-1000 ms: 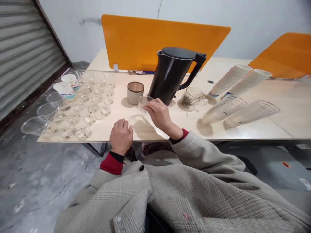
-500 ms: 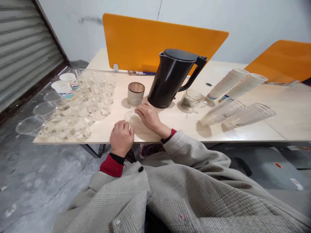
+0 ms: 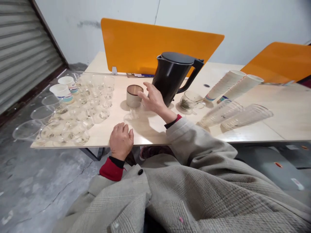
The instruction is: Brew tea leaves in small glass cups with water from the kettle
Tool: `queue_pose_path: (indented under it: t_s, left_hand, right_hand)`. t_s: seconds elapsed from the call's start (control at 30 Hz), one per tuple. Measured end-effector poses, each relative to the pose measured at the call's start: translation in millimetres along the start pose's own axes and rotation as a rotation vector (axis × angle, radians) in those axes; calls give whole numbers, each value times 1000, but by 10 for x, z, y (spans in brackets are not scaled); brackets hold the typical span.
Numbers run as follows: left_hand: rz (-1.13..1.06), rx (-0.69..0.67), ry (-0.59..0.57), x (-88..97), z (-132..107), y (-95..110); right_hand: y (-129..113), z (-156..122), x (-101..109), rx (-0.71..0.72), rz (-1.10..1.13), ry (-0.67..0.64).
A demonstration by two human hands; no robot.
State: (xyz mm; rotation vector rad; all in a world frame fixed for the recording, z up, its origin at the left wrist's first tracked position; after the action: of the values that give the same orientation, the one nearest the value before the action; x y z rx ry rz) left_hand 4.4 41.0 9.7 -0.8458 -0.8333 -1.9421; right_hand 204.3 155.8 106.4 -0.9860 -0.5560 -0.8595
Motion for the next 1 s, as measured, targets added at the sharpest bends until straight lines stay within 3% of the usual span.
queue_pose_path:
  t_s: [0.3, 0.57, 0.67, 0.77, 0.9, 1.0]
  left_hand:
    - [-34, -8, -5, -13, -12, -6]
    - [-42, 0, -24, -7, -9, -1]
    - [-44, 6, -35, 16, 3, 4]
    - [-38, 6, -50, 42, 13, 17]
    - [-67, 38, -48, 49, -1, -9]
    - [-133, 71, 27, 49, -24, -74]
  right_hand:
    - [-152, 459, -344, -212, -85, -189]
    - [-122, 577, -335, -209, -119, -82]
    - [-120, 615, -150, -149, -125, 8]
    - [-201, 521, 235, -31, -98, 119]
    - [-446, 62, 862, 156, -60, 223]
    - [-577, -398, 1066, 182, -55, 171]
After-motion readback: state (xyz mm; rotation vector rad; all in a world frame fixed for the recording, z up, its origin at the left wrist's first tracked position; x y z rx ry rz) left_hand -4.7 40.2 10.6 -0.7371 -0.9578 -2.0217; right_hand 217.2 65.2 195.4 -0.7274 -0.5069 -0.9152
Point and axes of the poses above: each hand's wrist, its own z-axis towards the middle knuckle, its own x-axis out of the back of the hand, y = z × x, the point moved 4 cm from there along z, towards the middle knuckle, and after that the axes turned 2 degrees about z, right-handed, at the moved point
